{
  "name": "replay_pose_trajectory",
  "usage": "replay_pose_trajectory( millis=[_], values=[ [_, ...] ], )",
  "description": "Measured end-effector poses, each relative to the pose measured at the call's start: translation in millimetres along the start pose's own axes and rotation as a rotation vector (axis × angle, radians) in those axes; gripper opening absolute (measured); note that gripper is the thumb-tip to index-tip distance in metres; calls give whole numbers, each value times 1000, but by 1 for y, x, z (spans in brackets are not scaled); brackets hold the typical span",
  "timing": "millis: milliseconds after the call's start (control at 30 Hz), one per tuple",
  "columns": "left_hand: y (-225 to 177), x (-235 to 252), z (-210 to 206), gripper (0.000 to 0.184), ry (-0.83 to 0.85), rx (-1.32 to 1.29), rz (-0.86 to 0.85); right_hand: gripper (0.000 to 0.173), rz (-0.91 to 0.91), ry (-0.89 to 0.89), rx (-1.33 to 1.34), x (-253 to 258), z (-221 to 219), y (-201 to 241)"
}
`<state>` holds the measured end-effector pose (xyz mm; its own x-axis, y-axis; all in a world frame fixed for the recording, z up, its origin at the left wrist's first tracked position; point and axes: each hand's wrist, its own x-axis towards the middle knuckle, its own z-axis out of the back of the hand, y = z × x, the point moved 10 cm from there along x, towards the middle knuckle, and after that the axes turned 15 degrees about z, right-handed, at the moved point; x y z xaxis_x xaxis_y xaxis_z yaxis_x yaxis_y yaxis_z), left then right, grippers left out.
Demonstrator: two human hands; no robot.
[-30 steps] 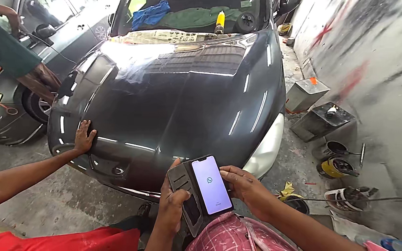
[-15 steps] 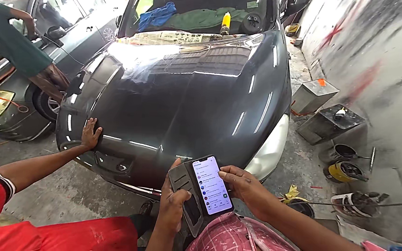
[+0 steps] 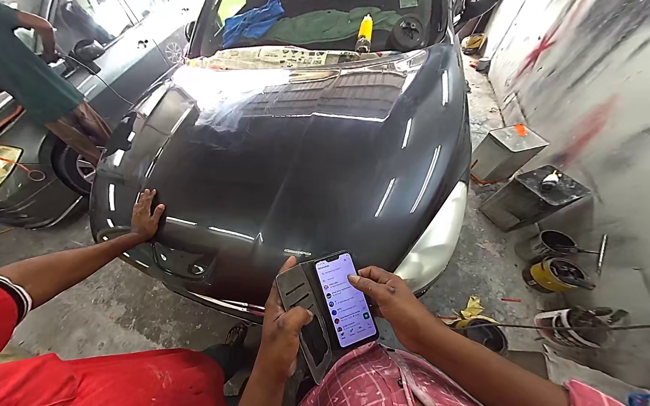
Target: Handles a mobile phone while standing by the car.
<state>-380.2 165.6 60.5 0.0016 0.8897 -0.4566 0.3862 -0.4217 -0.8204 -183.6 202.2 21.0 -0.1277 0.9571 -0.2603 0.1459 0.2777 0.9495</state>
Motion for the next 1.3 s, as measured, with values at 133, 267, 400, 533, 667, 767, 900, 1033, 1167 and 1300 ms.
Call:
replay_pose_trajectory(
  millis=[133,267,400,533,667,767,900,1033,1167,1300],
  values=[
    [0,2,-3,89,19,6,-3,20,4,-22,14,1,2,-3],
    [3,4,-1,89,6,-7,12,28,5,-14,51,-2,3,-1],
    [2,6,0,89,3,-13,19,27,1,3,60,-2,3,0],
    [1,6,1,89,-12,-20,29,26,7,19,55,-2,2,2],
    [-1,6,2,89,-18,-22,32,24,4,34,32,-1,1,4],
    [-1,6,3,88,-23,-30,34,25,4,48,21,0,-1,5],
    [-1,5,4,89,-29,-38,33,25,0,55,14,-1,-2,5],
    [-1,3,6,90,-30,-50,34,25,3,60,18,-2,-3,6],
    [-1,2,7,89,-44,-52,30,25,19,67,19,-3,-4,8],
    [0,0,8,88,-53,-56,30,24,15,67,21,-4,-6,7]
  ],
)
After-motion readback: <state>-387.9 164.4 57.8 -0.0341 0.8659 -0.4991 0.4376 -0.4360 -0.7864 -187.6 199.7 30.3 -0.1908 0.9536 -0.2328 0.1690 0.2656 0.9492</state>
